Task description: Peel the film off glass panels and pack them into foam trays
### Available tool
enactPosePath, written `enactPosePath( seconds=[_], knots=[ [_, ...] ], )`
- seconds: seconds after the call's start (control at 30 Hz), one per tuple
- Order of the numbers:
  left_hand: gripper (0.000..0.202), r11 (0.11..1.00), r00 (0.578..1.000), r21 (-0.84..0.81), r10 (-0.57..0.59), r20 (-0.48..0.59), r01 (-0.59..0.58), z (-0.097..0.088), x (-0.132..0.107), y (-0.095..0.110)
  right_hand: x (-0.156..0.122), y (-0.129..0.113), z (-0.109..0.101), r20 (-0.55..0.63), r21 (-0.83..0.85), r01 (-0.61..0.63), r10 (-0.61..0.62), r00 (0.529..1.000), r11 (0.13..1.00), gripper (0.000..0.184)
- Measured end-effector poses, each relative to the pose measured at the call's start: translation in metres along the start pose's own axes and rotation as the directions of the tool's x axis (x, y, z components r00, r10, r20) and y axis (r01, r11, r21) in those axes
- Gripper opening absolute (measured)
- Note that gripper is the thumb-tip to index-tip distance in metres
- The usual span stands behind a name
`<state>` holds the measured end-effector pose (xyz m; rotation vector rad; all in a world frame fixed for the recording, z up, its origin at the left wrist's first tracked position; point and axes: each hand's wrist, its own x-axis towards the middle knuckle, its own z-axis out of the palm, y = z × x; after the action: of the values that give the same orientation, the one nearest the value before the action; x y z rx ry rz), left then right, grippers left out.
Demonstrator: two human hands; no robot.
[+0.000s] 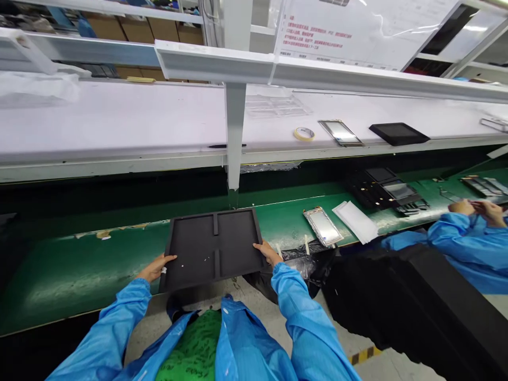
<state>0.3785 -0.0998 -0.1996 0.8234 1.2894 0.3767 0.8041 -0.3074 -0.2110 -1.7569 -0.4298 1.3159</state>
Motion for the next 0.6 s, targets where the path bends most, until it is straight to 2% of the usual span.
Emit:
enactPosePath(
  seconds=[0.17, 0.4, 0.5, 0.6],
  knots=[
    [0.015, 0.998, 0.998, 0.053, -0.039, 0.045, 0.037, -0.003, -0.001, -0.005, -0.001, 0.003, 0.003, -0.030, 0.046, -0.028, 0.029, 0.999, 0.999, 0.044],
    [0.008, 0.994, 1.000, 0.109, -0.025, -0.013, 0.026, -0.009, 0.010, -0.018, -0.002, 0.008, 0.002, -0.075, 0.048, -0.024, 0.027, 0.997, 0.999, 0.048],
    [0.011, 0.988, 1.000, 0.155, 0.000, 0.005, -0.001, -0.001, -0.001, -0.010, -0.011, 0.002, 0.000, -0.105, 0.017, 0.003, -0.001, 0.994, 1.000, 0.051],
    [0.023, 0.964, 0.997, 0.256, 0.060, 0.054, -0.072, 0.015, -0.020, 0.002, -0.026, -0.009, -0.002, -0.095, -0.031, 0.092, -0.094, 0.991, 0.995, 0.056]
  ],
)
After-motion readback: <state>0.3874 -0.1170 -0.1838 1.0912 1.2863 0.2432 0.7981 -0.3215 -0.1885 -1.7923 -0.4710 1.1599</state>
